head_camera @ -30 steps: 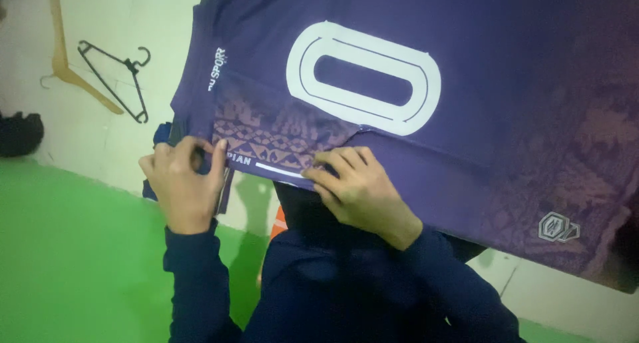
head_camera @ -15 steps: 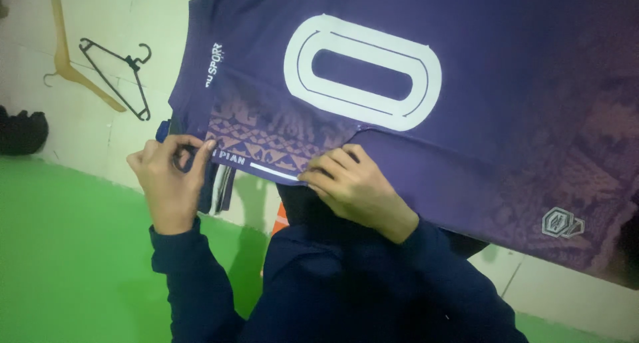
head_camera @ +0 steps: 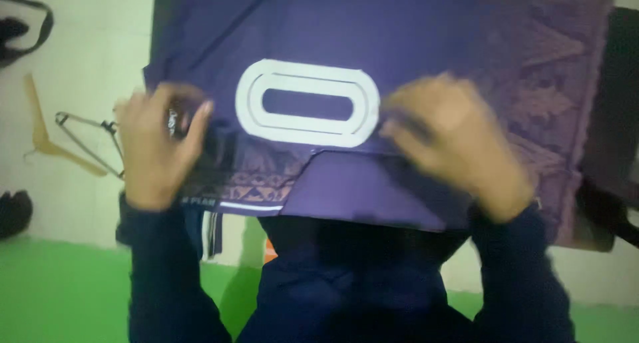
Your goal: Iron a purple jersey and then fold it neatly on a table.
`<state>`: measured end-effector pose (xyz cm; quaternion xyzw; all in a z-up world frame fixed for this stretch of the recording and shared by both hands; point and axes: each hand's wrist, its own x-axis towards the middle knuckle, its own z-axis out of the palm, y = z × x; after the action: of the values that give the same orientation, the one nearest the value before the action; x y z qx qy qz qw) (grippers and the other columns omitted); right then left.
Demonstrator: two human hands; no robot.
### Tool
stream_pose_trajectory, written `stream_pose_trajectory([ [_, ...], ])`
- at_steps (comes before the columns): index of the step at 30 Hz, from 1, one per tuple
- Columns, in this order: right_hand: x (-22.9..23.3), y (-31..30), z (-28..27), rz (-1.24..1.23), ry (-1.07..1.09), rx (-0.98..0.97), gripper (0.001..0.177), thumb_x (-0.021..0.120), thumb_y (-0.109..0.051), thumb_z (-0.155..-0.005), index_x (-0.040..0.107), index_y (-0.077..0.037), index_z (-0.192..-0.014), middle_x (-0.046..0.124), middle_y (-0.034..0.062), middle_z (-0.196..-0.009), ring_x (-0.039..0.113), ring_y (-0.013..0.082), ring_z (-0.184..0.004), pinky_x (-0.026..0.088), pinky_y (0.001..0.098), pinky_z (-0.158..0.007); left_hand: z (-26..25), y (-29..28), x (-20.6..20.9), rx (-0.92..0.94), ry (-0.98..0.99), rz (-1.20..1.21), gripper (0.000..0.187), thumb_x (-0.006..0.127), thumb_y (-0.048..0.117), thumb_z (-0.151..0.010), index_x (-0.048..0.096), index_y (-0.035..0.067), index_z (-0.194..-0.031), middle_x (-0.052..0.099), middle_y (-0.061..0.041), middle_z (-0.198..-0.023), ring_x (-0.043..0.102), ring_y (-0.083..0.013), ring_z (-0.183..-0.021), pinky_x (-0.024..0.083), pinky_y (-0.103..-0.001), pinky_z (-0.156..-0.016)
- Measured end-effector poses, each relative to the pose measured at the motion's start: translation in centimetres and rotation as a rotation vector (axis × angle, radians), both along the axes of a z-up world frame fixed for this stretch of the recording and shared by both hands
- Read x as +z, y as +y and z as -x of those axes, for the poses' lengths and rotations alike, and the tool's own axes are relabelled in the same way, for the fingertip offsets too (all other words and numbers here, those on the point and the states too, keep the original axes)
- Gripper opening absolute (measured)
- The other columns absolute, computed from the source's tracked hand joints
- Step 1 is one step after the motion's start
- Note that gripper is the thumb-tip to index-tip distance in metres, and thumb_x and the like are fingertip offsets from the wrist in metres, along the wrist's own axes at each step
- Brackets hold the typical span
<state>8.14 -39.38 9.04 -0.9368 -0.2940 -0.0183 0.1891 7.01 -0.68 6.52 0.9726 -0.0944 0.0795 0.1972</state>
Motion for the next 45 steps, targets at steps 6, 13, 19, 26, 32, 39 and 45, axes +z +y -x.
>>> stream_pose_trajectory([
  [6, -7.4, -17.0, -11.5, 0.164, -0.154, -0.481, 0.017, 0.064, -0.012, -0.115, 0.069, -0.002, -0.128, 0.071, 0.0228, -0.111, 0.068, 0.0362, -0.099, 0.053, 0.0479, -0.087, -17.9, -9.6, -4.6, -0.556, -0.207, 0.174, 0.012, 0.072, 0.018, -0.107, 0.069, 0.006, -0.111, 0.07, -0.011, -0.114, 0.061, -0.0335, -0.117, 0.045, -0.047, -0.103],
  [13, -18.8, -27.2, -16.1, 0.526, -0.278, -0.502, 0.038, 0.074, -0.005, -0.084, 0.073, -0.009, -0.122, 0.071, 0.0186, -0.108, 0.064, 0.0345, -0.112, 0.04, 0.0604, -0.103, -27.2, -15.3, -10.9, -0.746, -0.329, 0.041, 0.042, 0.077, 0.021, -0.099, 0.07, 0.003, -0.136, 0.066, -0.016, -0.134, 0.058, -0.0352, -0.123, 0.041, -0.048, -0.107],
  [19, -20.5, -26.9, -12.2, 0.49, -0.574, -0.604, 0.026, 0.067, 0.001, -0.088, 0.065, -0.004, -0.113, 0.064, 0.0175, -0.128, 0.056, 0.0346, -0.124, 0.04, 0.0518, -0.109, -27.7, -11.1, -12.4, -0.618, 0.017, -0.018, 0.029, 0.073, 0.031, -0.107, 0.071, 0.007, -0.123, 0.075, -0.013, -0.108, 0.072, -0.0295, -0.097, 0.056, -0.045, -0.09],
  [26, -18.4, -25.0, -9.3, 0.41, -0.765, -0.783, 0.035, 0.073, -0.006, -0.089, 0.069, -0.002, -0.124, 0.055, 0.0174, -0.136, 0.049, 0.0358, -0.131, 0.038, 0.0498, -0.108, -26.5, -7.9, -10.2, -0.589, -0.414, -0.428, 0.03, 0.078, 0.036, -0.107, 0.072, 0.007, -0.107, 0.072, -0.011, -0.084, 0.069, -0.0259, -0.072, 0.057, -0.037, -0.066],
  [32, -16.1, -24.5, -4.9, 0.395, -0.528, -0.854, 0.017, 0.069, 0.0, -0.091, 0.07, -0.006, -0.106, 0.057, 0.0168, -0.132, 0.052, 0.0329, -0.127, 0.045, 0.0487, -0.103, -18.5, -9.0, -3.7, -0.685, -0.554, -0.492, 0.025, 0.078, 0.031, -0.096, 0.071, 0.013, -0.111, 0.072, -0.008, -0.104, 0.068, -0.022, -0.097, 0.054, -0.038, -0.092],
  [39, -15.2, -22.3, 0.9, 0.462, -0.434, -0.837, 0.037, 0.068, -0.001, -0.082, 0.074, 0.0, -0.118, 0.066, 0.0205, -0.114, 0.052, 0.0335, -0.116, 0.044, 0.0453, -0.098, -9.3, -7.4, -2.3, -0.729, -0.446, -0.452, 0.023, 0.085, 0.032, -0.093, 0.076, 0.022, -0.112, 0.065, 0.001, -0.102, 0.058, -0.02, -0.104, 0.04, -0.039, -0.099],
  [45, -15.5, -23.4, 4.4, 0.685, -0.267, -0.859, 0.016, 0.067, -0.005, -0.086, 0.075, -0.002, -0.1, 0.069, 0.0212, -0.113, 0.054, 0.0362, -0.118, 0.041, 0.0465, -0.101, -5.3, -6.5, -2.7, -0.705, -0.388, -0.372, 0.02, 0.085, 0.033, -0.091, 0.076, 0.023, -0.106, 0.068, 0.003, -0.103, 0.055, -0.0176, -0.095, 0.039, -0.037, -0.092],
])
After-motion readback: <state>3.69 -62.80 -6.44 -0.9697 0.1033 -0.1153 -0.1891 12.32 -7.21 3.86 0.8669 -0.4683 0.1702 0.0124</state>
